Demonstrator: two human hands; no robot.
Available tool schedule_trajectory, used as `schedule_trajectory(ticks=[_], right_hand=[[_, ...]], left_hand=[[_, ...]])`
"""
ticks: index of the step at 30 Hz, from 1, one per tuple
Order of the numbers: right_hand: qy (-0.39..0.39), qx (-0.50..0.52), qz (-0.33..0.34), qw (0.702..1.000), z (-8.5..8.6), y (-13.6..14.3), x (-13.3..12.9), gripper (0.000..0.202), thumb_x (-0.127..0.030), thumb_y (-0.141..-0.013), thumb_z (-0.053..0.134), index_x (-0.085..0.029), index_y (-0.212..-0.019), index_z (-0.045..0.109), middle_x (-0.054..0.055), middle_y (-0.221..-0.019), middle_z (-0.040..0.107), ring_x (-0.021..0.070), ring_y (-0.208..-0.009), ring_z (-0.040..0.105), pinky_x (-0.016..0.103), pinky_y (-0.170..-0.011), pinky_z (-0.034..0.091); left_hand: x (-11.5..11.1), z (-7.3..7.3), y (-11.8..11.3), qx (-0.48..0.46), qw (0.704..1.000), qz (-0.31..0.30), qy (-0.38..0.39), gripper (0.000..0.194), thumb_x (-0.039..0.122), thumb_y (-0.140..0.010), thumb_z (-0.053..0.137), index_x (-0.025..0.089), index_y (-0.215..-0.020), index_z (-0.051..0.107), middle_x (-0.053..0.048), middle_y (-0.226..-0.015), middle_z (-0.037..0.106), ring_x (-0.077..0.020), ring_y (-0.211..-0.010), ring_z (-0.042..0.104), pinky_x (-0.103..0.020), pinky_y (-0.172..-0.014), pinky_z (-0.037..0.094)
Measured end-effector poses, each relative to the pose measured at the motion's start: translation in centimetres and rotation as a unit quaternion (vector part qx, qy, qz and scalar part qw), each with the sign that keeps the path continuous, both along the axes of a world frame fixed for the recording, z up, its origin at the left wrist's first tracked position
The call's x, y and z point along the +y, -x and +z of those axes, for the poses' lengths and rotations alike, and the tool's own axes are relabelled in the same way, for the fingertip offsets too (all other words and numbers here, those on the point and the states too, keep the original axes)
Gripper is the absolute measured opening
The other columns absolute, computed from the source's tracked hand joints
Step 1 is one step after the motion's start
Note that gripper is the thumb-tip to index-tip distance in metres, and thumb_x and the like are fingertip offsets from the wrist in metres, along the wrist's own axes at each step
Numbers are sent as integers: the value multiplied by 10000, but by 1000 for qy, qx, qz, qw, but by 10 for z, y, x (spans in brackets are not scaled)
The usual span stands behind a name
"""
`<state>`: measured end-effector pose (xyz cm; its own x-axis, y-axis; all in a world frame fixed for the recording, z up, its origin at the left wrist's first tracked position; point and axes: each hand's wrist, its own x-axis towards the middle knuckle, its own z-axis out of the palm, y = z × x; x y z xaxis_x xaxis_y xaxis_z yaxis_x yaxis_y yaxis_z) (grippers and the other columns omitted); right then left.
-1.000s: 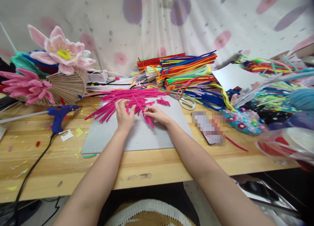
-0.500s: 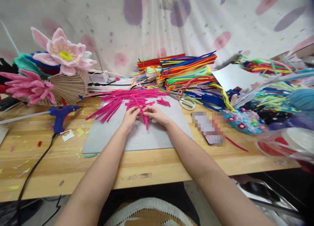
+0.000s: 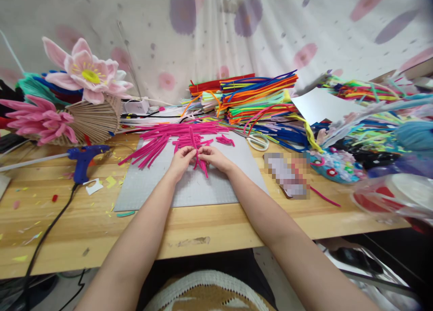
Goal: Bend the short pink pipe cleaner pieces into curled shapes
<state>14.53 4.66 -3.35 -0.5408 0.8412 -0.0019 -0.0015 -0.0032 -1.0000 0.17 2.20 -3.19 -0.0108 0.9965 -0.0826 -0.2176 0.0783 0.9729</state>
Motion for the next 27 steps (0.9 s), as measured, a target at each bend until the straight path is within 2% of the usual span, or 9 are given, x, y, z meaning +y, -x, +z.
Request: schedule_trajectory(ticks=[5,8,11,19,23,27], right_hand=[[20,74,-50,996,1,-3,1,277,-329,-672,658,-185,-884,554,-61,-619,498,58,-509,436,188,-489,353],[43,145,-70,986,0,-6,5,291,-305,-640,682,-192,-886,578,-34,-724,552,69,-608,497,203,-581,416],[48,176,-90,979,-3,-7,9,306,-282,-609,695,-199,-884,588,-29,-732,558,87,-655,522,229,-632,450],[-32,166,-256,952,-10,-7,18,276,-311,-640,644,-209,-842,485,-46,-691,538,86,-571,528,247,-581,473],[-23,181,-325,928,-11,-8,20,248,-270,-638,630,-208,-809,461,-58,-651,524,75,-545,523,232,-564,488],[15,213,-324,922,-10,-11,20,243,-238,-632,621,-209,-793,442,-61,-658,516,80,-576,552,242,-578,519]], left_hand=[[0,5,2,-49,998,27,24,210,275,-613,670,161,-711,524,27,-650,607,-77,-592,569,-191,-581,448],[-3,7,2,-55,998,-2,18,234,283,-606,671,161,-712,501,39,-592,585,-78,-554,558,-214,-597,466],[-5,8,0,-24,999,-24,11,250,290,-603,674,159,-722,498,46,-562,570,-74,-487,529,-228,-552,470],[-8,8,-8,102,994,16,23,184,225,-635,628,165,-718,475,42,-525,552,-111,-445,542,-251,-437,476],[-9,9,-9,127,992,16,13,170,233,-638,613,170,-706,470,48,-506,533,-106,-413,515,-224,-397,423],[-7,8,-4,145,989,16,-17,143,236,-646,604,170,-674,481,58,-487,496,-61,-389,419,-176,-392,307]])
